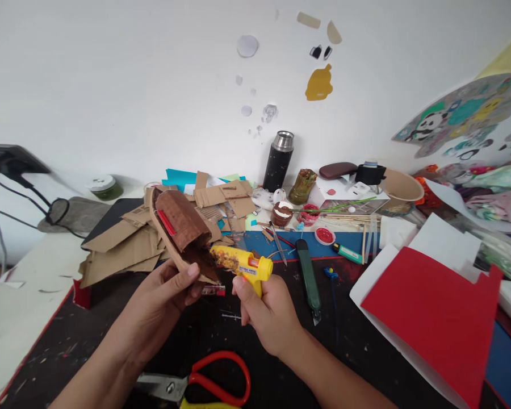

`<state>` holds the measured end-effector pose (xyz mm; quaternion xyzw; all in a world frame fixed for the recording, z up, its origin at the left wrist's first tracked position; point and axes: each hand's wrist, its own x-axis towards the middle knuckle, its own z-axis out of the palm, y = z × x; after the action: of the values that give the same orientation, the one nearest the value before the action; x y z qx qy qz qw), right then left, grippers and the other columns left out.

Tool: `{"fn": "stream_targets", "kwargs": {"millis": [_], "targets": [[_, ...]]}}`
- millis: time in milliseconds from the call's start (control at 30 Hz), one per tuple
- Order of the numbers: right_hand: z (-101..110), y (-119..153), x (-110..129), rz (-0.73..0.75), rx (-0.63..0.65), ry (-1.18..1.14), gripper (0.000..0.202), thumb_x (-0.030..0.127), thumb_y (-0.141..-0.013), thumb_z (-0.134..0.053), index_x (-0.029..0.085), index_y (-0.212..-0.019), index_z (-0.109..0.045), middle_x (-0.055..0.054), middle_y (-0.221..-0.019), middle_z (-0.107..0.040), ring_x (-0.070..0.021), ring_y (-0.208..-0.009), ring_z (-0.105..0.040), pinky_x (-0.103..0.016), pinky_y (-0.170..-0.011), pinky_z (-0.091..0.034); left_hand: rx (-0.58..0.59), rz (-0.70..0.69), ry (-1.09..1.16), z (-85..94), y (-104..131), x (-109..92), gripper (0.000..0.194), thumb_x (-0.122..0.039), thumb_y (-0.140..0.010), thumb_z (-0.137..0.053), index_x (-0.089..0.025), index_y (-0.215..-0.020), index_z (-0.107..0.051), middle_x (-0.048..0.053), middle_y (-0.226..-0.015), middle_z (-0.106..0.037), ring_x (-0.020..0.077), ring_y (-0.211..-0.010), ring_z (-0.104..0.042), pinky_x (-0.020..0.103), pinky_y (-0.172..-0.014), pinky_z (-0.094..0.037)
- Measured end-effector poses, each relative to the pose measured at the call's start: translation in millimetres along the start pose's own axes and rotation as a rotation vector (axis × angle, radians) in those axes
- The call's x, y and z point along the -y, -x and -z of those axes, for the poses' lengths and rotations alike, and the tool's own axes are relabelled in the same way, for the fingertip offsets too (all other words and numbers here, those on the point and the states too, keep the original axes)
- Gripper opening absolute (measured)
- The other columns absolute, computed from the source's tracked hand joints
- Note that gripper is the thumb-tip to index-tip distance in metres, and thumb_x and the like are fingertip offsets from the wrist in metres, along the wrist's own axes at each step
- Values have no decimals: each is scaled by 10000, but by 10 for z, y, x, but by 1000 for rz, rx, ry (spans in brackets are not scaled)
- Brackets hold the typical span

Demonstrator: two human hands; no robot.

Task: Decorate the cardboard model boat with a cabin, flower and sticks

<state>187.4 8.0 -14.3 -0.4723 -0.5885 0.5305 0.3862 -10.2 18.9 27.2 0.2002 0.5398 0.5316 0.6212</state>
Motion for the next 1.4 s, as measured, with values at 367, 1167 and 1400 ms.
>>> {"fn": "stream_targets", "kwargs": {"millis": [367,1167,1400], "targets": [[3,1,25,-16,-3,-16,760,901,-1041,-501,237,-686,-605,2,-492,-565,-138,-458,-530,-277,-532,-410,-5,19,-3,-17,18,-20,611,-447,-361,-1173,-150,-719,-777,1,-676,-653,104,-587,-519,197,-489,-520],[3,11,55,-18,-42,-32,739,887,-1036,-527,242,-682,-599,3,-491,-561,-140,-456,-529,-279,-530,-420,70,63,36,48,-10,9,589,-486,-423,-1179,-149,-694,-779,5,-666,-646,93,-579,-490,194,-503,-536],[6,20,49,1,-43,-38,709,832,-1060,-546,229,-691,-597,14,-497,-561,-122,-458,-516,-253,-523,-406,99,66,45,46,-11,8,558,-486,-474,-1163,-155,-693,-771,-5,-644,-626,98,-570,-483,205,-507,-539]]}}
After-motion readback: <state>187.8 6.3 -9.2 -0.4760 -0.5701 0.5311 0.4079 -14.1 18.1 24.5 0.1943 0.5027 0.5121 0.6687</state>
